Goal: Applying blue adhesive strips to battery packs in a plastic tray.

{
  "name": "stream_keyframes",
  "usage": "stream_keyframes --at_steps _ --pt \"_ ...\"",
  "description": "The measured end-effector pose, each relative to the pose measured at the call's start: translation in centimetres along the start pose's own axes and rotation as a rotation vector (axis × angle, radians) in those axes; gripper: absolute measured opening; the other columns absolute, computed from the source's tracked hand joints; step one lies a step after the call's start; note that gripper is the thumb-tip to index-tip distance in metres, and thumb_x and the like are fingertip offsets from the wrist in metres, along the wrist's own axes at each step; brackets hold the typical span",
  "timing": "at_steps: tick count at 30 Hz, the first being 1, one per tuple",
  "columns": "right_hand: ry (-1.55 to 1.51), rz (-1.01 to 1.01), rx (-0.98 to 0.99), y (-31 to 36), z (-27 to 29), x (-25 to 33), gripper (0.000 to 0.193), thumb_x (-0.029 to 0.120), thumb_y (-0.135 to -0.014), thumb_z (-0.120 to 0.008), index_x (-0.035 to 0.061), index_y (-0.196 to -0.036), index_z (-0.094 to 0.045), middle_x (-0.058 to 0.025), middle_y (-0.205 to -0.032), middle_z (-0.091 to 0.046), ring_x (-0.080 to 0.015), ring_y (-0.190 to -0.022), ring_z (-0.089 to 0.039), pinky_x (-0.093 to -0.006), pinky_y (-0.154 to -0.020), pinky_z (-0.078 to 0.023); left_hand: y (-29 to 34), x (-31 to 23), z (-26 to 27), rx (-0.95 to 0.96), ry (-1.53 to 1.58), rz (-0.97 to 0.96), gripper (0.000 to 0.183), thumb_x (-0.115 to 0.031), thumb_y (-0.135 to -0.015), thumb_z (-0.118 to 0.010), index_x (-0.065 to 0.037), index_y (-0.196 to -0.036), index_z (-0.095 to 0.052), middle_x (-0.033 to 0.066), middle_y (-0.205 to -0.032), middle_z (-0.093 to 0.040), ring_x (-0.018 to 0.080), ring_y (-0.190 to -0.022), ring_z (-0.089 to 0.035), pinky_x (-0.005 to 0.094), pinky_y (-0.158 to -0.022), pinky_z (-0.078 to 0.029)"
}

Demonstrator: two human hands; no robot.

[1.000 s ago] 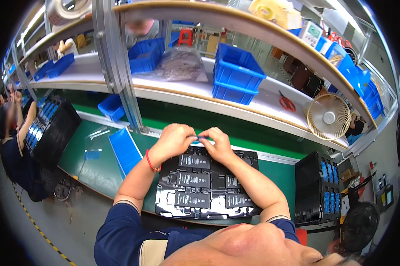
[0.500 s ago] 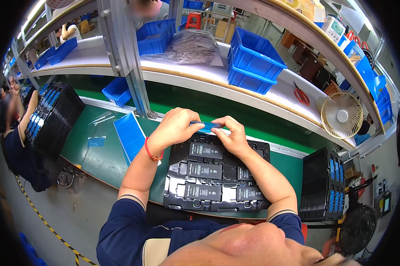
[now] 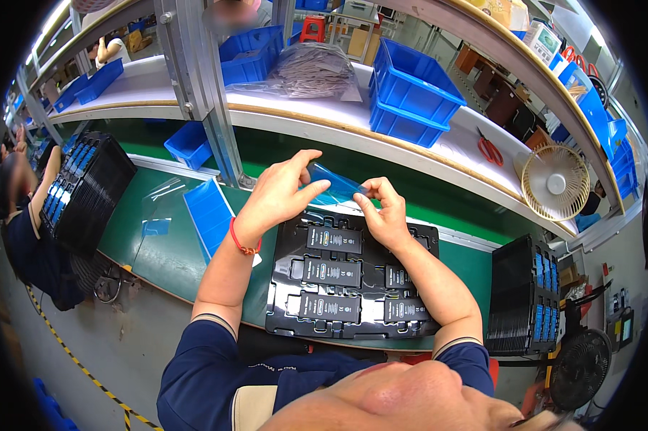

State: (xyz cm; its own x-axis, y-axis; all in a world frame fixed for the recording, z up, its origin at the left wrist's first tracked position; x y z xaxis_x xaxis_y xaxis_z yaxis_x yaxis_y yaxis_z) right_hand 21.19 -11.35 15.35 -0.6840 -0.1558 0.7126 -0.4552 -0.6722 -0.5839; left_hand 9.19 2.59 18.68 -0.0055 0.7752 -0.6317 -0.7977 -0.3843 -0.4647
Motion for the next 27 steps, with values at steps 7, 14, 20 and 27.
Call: stream_keyframes --at_steps 7,14,20,27 --pt "0.002 0.014 0.036 0.0 -0.4 -0.1 0.012 0.003 -0.082 -0.066 0.0001 -0.090 -0.058 -0.0061 -0.077 -0.062 -0.0125 -0.071 -0.061 -0.0261 -0.066 -0.049 0.1 -0.2 -1.3 0.112 0.257 0.008 0.036 -0.016 -0.083 -0.066 -0.001 -0.114 -0.054 0.0049 -0.061 -0.053 0.0097 -0.054 -0.046 0.0273 -0.049 -0.036" --pt "-0.031 -0.049 0.060 0.1 -0.7 -0.2 0.016 0.003 -0.084 -0.065 0.0000 -0.096 -0.055 -0.0064 -0.078 -0.063 -0.0118 -0.074 -0.063 -0.0260 -0.068 -0.049 -0.1 -0.6 -0.8 0.025 0.133 -0.045 0.013 -0.014 -0.084 -0.064 -0.001 -0.087 -0.060 0.0022 -0.051 -0.046 0.0076 -0.046 -0.040 0.0261 -0.044 -0.030" --pt "-0.060 -0.053 0.081 0.1 -0.9 -0.6 0.014 0.004 -0.087 -0.062 -0.0006 -0.096 -0.052 -0.0032 -0.079 -0.060 -0.0079 -0.073 -0.058 -0.0225 -0.067 -0.047 0.0 0.1 -1.1 0.009 0.107 -0.056 0.015 -0.016 -0.084 -0.063 -0.002 -0.084 -0.059 0.0081 -0.056 -0.057 0.0135 -0.048 -0.052 0.0290 -0.046 -0.037" --pt "-0.024 -0.004 0.094 0.2 -1.0 -0.3 0.013 0.005 -0.086 -0.065 -0.0002 -0.091 -0.055 -0.0052 -0.079 -0.061 -0.0108 -0.073 -0.060 -0.0255 -0.068 -0.048 0.1 0.2 -1.2 0.024 0.026 -0.031 0.018 -0.020 -0.085 -0.062 -0.002 -0.084 -0.060 0.0096 -0.055 -0.058 0.0193 -0.048 -0.055 0.0316 -0.048 -0.039"
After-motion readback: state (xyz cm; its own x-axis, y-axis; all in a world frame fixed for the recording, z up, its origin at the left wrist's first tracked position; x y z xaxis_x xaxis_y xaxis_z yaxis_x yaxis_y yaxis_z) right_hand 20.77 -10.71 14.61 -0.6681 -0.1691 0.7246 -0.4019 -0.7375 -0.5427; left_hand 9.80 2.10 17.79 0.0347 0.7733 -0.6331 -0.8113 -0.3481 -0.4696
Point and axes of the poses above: each hand's wrist, its own y-axis away from the middle knuckle, its own z-axis out of the back of the hand, x = y × z, the point moved 9 cm from there along -y, towards the middle knuckle
